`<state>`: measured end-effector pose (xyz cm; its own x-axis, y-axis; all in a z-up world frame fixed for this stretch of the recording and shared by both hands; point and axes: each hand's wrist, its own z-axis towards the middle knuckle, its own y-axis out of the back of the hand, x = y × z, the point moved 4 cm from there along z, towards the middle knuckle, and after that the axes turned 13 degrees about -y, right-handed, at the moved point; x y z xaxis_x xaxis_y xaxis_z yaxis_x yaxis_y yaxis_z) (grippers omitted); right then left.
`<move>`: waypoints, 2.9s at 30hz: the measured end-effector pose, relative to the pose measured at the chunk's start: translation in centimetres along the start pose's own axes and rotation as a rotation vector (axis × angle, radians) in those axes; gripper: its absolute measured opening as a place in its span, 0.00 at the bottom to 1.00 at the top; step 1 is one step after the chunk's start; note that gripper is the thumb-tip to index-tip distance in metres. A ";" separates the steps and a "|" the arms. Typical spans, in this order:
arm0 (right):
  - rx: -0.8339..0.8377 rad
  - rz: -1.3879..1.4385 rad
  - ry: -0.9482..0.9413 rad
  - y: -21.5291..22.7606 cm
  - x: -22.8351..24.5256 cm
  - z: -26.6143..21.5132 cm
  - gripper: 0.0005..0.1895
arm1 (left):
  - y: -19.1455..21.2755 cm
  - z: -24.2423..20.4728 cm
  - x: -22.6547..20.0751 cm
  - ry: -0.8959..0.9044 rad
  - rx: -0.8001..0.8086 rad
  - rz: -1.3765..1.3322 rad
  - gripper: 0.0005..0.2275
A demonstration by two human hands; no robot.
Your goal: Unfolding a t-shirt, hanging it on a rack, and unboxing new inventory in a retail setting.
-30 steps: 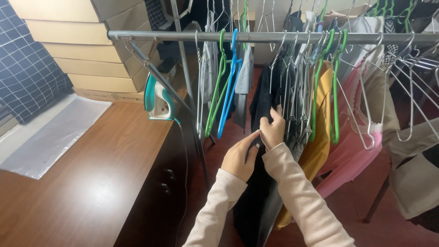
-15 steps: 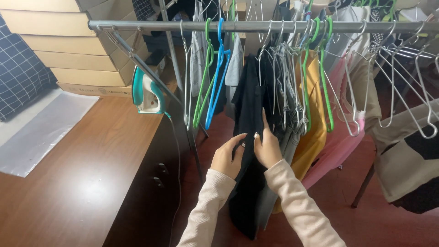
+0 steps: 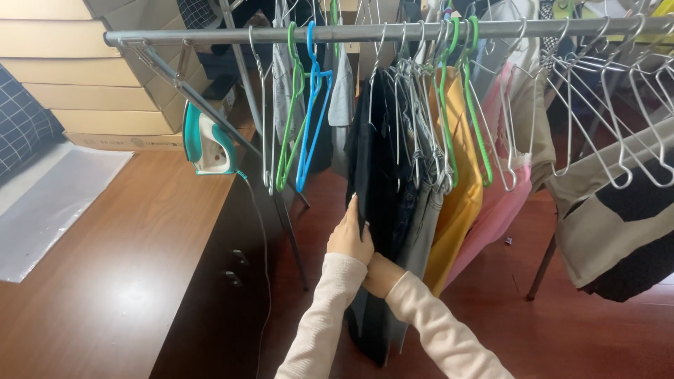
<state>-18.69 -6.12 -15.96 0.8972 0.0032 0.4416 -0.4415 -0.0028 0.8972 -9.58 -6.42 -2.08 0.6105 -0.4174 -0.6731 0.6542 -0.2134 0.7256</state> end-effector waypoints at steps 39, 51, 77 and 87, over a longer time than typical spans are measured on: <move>-0.244 1.229 -0.141 13.2 -0.9 -8.1 0.12 | 6.2 -13.4 5.8 -0.007 -1.047 -0.291 0.03; 0.005 1.244 -0.026 9.1 10.8 -2.8 0.12 | 13.2 -22.7 13.3 0.275 -1.358 -0.230 0.05; 0.507 1.373 -0.042 -11.5 38.5 4.3 0.19 | 23.0 -48.8 28.5 0.563 -1.968 0.183 0.08; 0.697 1.301 -0.017 -13.3 43.4 4.2 0.19 | 22.0 -50.6 28.2 0.746 -2.025 0.233 0.10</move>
<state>26.17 -10.17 -8.69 -0.1181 -0.3897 0.9134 -0.8315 -0.4640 -0.3054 44.66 21.81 -12.36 0.4130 0.1440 -0.8992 -0.2903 0.9567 0.0199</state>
